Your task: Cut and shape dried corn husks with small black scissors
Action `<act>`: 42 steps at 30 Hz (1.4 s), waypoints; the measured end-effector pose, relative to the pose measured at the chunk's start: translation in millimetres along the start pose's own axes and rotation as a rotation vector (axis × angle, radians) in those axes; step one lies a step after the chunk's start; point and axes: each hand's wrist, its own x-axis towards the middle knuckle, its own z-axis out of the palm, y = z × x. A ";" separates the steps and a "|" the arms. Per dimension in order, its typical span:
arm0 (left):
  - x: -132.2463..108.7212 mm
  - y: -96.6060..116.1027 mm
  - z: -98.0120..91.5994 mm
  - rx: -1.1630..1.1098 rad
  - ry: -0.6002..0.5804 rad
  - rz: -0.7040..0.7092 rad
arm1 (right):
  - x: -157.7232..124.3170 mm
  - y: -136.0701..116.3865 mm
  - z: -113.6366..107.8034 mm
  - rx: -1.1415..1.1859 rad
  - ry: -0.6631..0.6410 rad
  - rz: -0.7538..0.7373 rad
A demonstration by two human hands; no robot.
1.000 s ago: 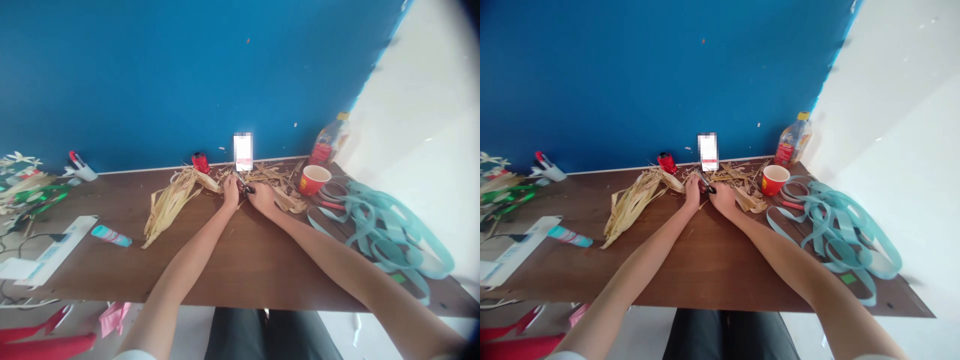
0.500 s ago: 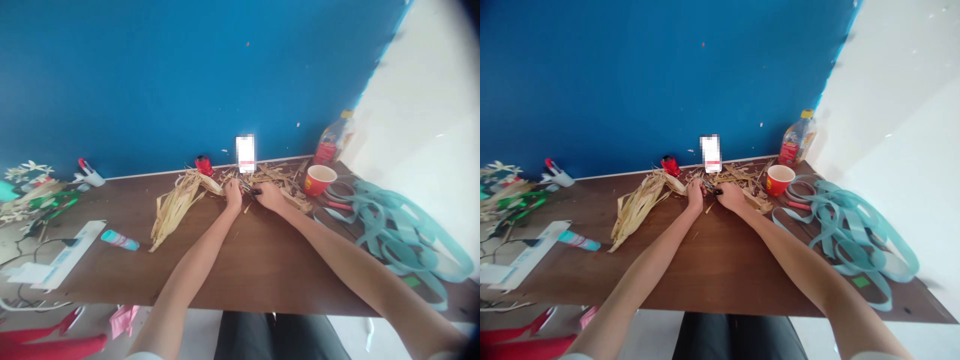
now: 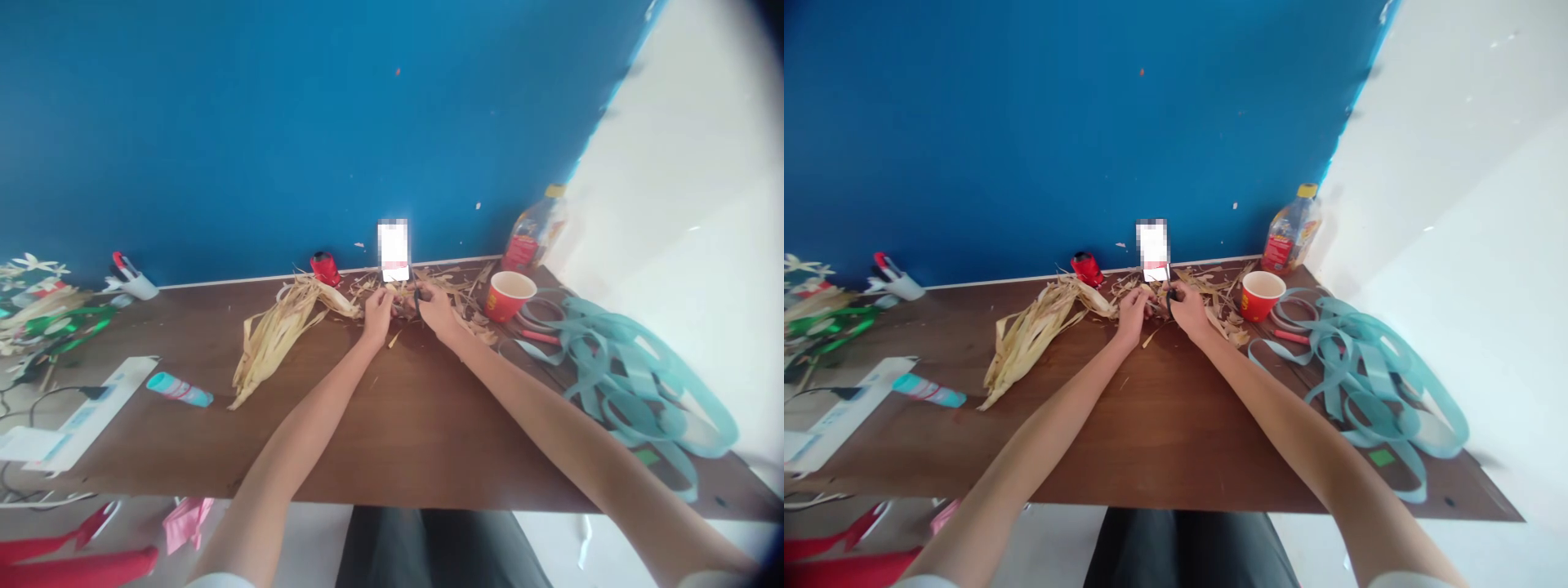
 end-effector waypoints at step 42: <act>-2.2 5.5 1.7 -0.092 -0.003 -0.003 | -15.9 -6.6 0.9 -0.514 0.066 -0.208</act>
